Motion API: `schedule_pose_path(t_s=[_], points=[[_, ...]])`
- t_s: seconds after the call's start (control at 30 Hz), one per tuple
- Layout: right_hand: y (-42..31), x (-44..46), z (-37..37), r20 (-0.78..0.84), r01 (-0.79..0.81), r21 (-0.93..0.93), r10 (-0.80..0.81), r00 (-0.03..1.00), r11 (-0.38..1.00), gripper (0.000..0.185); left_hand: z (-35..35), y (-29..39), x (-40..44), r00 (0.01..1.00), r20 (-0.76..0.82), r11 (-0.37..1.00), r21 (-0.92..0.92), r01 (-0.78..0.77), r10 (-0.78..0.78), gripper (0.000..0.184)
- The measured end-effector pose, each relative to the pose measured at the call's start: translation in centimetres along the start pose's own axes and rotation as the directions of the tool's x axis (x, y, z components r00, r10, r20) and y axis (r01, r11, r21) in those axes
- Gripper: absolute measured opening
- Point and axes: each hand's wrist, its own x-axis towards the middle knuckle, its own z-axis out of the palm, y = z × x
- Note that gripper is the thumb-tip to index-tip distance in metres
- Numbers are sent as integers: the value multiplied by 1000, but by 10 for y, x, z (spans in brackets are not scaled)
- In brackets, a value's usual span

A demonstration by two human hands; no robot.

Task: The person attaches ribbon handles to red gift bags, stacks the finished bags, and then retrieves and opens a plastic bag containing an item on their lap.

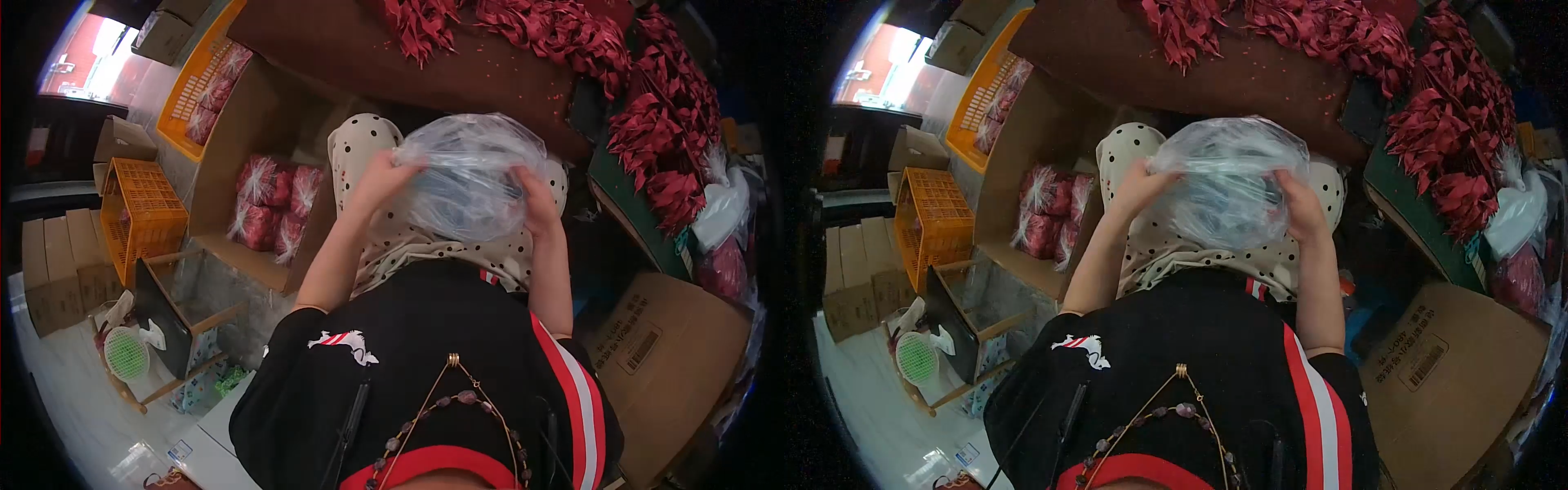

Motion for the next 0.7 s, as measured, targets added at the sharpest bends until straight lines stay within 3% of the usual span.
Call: schedule_pose_path(t_s=[0.07,0.1,0.13,0.2,0.23,0.3,0.47,0.53,0.57,0.67,0.7], points=[[0,-4,1,23,-26,-82,28,999,996,28,0,-11,9,978,-55,914,-348,-206,200,26],[0,-5,7,12,-5,-135,7,1000,991,32,-2,-12,10,987,97,805,-591,-45,126,28],[0,-5,13,3,18,-189,-18,1000,982,37,-2,-15,12,988,94,805,-592,-47,127,28],[-5,-6,17,-5,44,-241,-47,999,970,42,-1,-13,13,972,162,614,-789,24,169,30],[-7,-8,16,31,-4,-345,15,999,939,43,1,-11,14,983,161,583,-809,78,93,32],[-7,1,3,98,-91,-561,176,980,822,41,-1,-8,12,985,164,627,-773,98,48,34],[9,12,-12,-24,-68,-357,63,998,932,36,-9,0,4,983,184,810,-575,111,-3,47],[-1,1,5,-101,-24,-254,-2,995,967,38,-7,31,-18,976,172,969,-228,-91,132,51],[3,5,0,-99,-25,-255,-1,995,967,38,-10,33,-17,977,201,998,-13,-68,69,47],[9,12,-8,-107,-33,-165,16,994,986,44,-7,14,-5,994,94,984,-173,-34,51,43],[4,6,-1,-62,-3,-171,-8,998,985,45,-2,12,-9,985,25,905,-398,-148,171,36]])
